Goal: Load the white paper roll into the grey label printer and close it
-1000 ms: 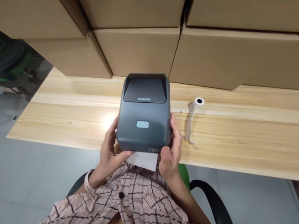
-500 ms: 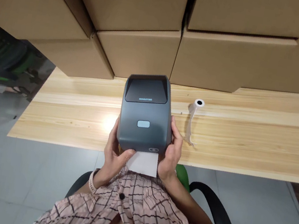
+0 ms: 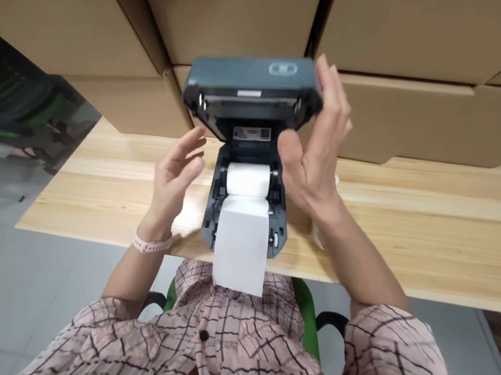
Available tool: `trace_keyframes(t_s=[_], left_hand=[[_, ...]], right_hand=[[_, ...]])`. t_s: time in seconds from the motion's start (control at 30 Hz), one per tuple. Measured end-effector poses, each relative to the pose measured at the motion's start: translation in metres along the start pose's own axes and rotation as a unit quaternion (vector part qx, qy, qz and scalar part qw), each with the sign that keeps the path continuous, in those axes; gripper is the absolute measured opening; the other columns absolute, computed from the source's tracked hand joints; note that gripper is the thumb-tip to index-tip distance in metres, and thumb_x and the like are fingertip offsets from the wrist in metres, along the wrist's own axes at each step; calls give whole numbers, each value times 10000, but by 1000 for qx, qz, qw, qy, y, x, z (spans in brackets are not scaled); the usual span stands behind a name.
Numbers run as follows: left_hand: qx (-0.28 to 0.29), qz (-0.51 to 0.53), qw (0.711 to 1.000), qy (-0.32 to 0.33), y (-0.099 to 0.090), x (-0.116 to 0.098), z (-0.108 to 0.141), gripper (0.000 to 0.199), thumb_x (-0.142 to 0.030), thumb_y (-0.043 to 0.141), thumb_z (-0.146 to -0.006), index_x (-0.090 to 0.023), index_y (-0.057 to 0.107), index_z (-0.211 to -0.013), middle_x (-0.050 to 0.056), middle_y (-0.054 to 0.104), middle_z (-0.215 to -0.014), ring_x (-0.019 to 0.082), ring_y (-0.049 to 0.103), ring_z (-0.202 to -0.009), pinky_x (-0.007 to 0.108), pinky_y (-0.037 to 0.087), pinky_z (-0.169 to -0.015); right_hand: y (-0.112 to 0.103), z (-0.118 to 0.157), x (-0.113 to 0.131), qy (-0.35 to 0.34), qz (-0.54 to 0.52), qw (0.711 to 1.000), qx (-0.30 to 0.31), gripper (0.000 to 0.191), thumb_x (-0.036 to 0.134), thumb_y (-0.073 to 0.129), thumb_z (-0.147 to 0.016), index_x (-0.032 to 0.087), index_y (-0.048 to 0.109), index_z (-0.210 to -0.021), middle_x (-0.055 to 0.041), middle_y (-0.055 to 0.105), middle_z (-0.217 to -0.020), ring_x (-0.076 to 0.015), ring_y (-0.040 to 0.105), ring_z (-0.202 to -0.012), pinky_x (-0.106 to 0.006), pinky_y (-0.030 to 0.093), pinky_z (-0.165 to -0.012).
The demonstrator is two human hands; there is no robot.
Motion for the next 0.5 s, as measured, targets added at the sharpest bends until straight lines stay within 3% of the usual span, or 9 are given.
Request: trace_keyframes(t_s=[0.07,0.13,0.23,0.37,0.43,0.5], left_hand=[[2,-36,999,-34,2,18,-2,703,-612,779,-933,-332,590,-1549,125,609,-1579,315,613,-1392,475,543,-1108],[10,-68,994,-82,5,34,3,814,-601,859,-850,-311,583,-1559,137,662,-1423,277,652,-1190,420,566,-967],[47,-62,984,-158,12,50,11,888,-521,906,-802,-293,564,-1589,64,674,-1078,185,578,-832,338,504,-753],[87,-22,972,-217,17,52,15,929,-431,901,-798,-229,523,-1622,-24,569,-818,154,482,-699,312,427,-679],[98,-22,970,-223,18,50,15,948,-415,889,-799,-202,503,-1637,-45,535,-771,159,488,-693,316,420,-676],[108,-30,969,-222,18,48,15,949,-420,866,-815,-200,481,-1654,-59,513,-742,163,490,-683,321,403,-669]], right_hand=[[-15,-28,-4,6,-47,991,-123,672,623,246,-1142,298,200,-1728,-61,350,-1792,-270,295,-1687,-492,253,-1398],[-17,-50,-7,10,-82,984,-158,658,600,285,-1154,200,298,-1676,-111,428,-1749,-217,425,-1621,-388,314,-1361],[-9,-78,-19,23,-112,985,-126,634,596,302,-1156,214,358,-1659,-71,485,-1723,-196,435,-1623,-316,337,-1316],[-5,-95,-32,18,-133,985,-113,616,677,387,-1111,351,445,-1630,33,532,-1683,-269,462,-1612,-382,348,-1302],[-7,-89,-27,13,-115,987,-111,655,650,433,-1114,322,372,-1677,-14,438,-1760,-265,385,-1659,-405,339,-1329],[-17,-69,-15,3,-71,982,-175,694,595,482,-1116,236,330,-1690,-112,355,-1801,-260,346,-1677,-433,374,-1331]])
Point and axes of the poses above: each hand's wrist, its own z-axis away from the middle knuckle, its own y-axis out of the palm, x = y × z, the point moved 6 cm from there along -z, towards the middle knuckle
